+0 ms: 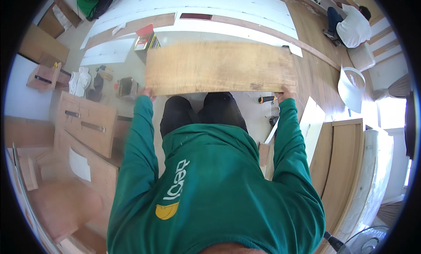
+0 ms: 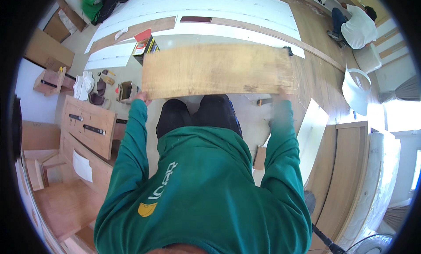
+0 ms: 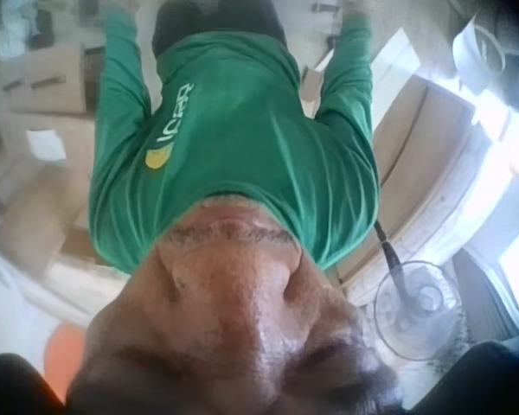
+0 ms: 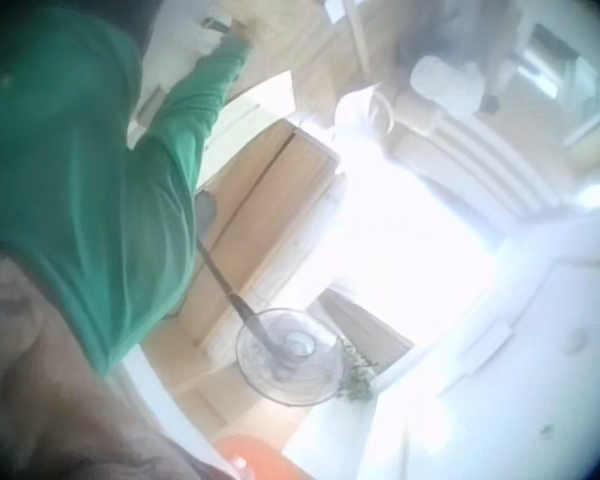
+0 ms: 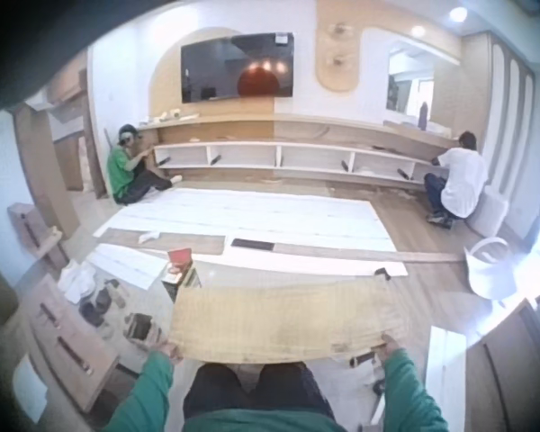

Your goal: The person kneels on the floor and assembles a piece of furniture by positioning a wooden panel and a white drawer front. They use a cordless drill to drive screws into the wooden panel to secure the components together.

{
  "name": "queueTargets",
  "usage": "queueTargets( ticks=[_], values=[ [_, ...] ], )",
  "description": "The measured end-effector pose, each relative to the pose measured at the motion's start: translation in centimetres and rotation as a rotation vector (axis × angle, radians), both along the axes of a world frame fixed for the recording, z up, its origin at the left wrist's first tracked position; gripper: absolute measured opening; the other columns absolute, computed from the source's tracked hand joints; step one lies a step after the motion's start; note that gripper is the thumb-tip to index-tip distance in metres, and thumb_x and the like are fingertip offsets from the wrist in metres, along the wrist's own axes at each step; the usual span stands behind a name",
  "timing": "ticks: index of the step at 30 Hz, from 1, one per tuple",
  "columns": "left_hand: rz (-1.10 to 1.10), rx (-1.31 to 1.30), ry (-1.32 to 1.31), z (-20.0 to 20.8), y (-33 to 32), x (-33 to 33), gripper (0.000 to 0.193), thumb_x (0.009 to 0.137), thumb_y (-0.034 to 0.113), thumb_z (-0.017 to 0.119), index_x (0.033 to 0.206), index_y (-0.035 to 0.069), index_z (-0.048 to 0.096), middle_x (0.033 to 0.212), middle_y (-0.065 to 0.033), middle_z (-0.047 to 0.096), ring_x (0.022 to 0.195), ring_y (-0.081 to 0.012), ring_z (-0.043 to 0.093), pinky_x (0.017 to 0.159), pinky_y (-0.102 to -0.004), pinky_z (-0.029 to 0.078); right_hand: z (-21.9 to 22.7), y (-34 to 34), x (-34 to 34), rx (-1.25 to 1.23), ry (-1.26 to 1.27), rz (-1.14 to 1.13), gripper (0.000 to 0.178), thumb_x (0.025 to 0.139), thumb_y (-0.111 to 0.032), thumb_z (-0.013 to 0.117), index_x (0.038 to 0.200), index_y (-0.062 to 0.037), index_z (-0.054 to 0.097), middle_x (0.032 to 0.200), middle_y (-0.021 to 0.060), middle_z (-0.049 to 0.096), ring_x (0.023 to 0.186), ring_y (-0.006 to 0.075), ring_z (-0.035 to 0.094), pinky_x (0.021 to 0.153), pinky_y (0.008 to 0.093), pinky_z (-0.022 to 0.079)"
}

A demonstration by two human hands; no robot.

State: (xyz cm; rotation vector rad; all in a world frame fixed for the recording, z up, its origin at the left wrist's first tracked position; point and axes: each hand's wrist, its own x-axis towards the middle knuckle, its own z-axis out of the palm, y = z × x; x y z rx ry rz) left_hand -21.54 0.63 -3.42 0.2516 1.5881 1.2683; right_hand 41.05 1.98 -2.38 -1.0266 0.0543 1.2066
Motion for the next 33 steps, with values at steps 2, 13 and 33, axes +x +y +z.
queueTargets(
  ticks=[2,13,33],
  values=[
    [0.013,0.072,-0.191,-2.1,0.4,-0.6,0.039,0.089,0.020,0.054,0.125,0.009,0.045,0.120,-0.0107,0.052,0.106,-0.0265,0.054,0.087,-0.0434,0.048,-1.7,-0.2,-1.1,-0.040,0.054,-0.042,0.037,0.089,-0.017,0.055,0.120,-0.0012,0.043,0.114,0.0181,0.053,0.103,0.0344,0.055,0.086,0.0486,0.049],
    [-0.055,0.315,0.640,-9.2,-14.8,5.8,0.036,0.084,0.020,0.062,0.113,-0.001,0.059,0.096,-0.0110,0.066,0.091,-0.0241,0.062,0.086,-0.0324,0.048,-3.6,-17.1,-5.5,-0.304,-0.480,0.307,0.033,0.086,-0.019,0.059,0.113,-0.0015,0.051,0.095,0.0111,0.062,0.080,0.0232,0.064,0.064,0.0373,0.056],
    [-0.855,0.510,1.166,-0.4,-14.2,17.5,0.015,0.079,0.014,0.061,0.090,0.006,0.066,0.092,-0.0097,0.063,0.091,-0.0293,0.056,0.083,-0.0380,0.043,3.7,-20.3,-12.7,-0.220,-1.535,0.321,0.038,0.087,-0.031,0.056,0.108,0.0001,0.058,0.106,0.0193,0.058,0.101,0.0353,0.055,0.088,0.0387,0.043]
  ],
)
